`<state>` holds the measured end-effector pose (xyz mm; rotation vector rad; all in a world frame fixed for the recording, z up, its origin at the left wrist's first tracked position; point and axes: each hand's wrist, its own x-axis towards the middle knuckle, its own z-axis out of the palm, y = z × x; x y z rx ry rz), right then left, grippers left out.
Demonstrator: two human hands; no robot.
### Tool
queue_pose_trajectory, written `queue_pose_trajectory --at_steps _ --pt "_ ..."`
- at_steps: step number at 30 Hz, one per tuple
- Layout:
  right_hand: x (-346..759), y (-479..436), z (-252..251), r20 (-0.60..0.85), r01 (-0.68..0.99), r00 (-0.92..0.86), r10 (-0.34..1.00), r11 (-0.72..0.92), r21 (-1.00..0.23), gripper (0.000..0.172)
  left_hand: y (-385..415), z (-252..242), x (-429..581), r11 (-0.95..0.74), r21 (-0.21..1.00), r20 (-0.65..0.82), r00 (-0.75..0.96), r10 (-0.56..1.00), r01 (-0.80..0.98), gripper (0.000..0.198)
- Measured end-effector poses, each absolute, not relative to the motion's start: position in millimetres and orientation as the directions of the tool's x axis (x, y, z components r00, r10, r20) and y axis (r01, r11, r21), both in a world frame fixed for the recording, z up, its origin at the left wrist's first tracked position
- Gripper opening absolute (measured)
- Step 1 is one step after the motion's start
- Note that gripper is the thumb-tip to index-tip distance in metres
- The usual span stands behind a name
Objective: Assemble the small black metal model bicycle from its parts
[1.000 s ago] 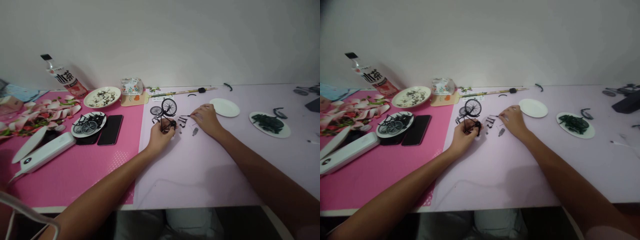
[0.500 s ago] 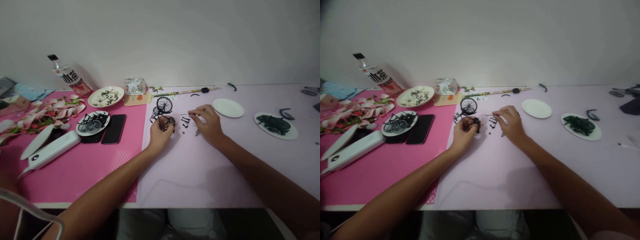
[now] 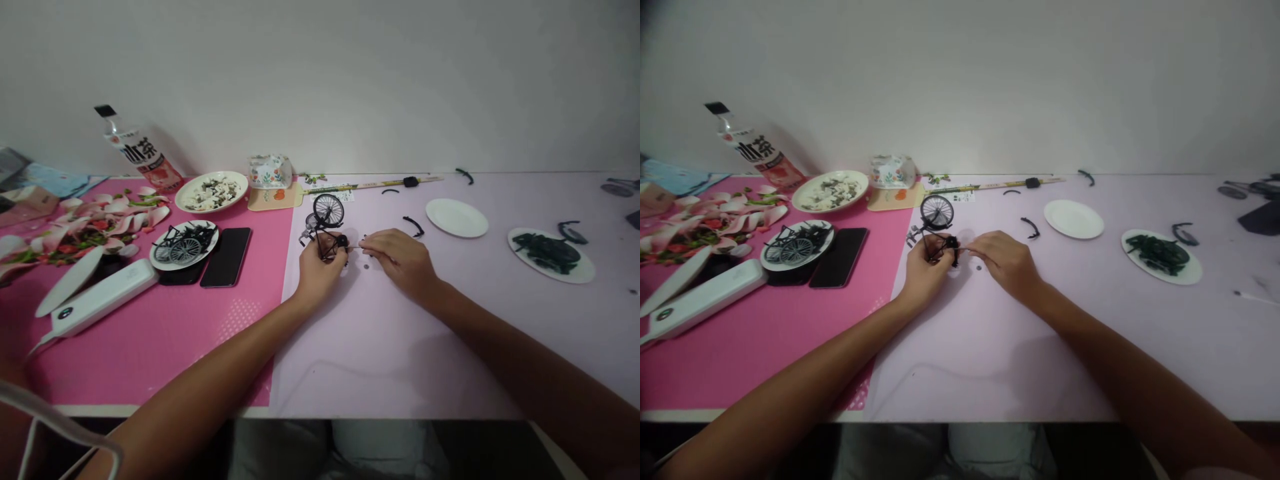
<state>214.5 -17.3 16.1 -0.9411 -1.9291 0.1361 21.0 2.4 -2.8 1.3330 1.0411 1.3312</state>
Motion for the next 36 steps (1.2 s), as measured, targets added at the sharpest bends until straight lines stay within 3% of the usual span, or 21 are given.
queue_pose_trajectory --at_steps 7,12,21,29,34,36 --pt "215.8 -18.2 17.4 0.676 0.551 -0.291 0.677 0.696 -0.46 0.015 2.2 -2.0 21.0 -0.21 0.977 0.211 0.045 0.976 -0.032 0.022" --pt "217.3 -20.8 21.5 0.675 0.576 -0.378 0.633 0.732 -0.365 0.023 1.8 -1.2 20.2 -0.224 0.974 0.224 0.036 0.974 -0.019 0.022" --pt "219.1 -19.1 19.0 0.758 0.591 -0.536 0.37 0.807 0.024 0.033 1.0 -1.3 19.1 -0.233 0.969 0.231 0.039 0.972 0.084 0.025" --pt "221.5 -17.9 16.1 0.757 0.607 -0.558 0.341 0.789 0.093 0.028 -1.5 -0.5 19.9 -0.253 0.964 0.248 0.064 0.967 0.082 0.033" --pt "218.1 -18.0 18.0 0.74 0.674 -0.533 0.411 0.734 0.078 0.016 -4.4 1.5 21.1 -0.266 0.958 0.259 0.07 0.963 0.111 0.032" --pt "217.1 -17.9 18.4 0.735 0.721 -0.518 0.438 0.686 0.098 0.02 -6.5 1.8 22.2 -0.268 0.956 0.261 0.076 0.962 0.121 0.032"
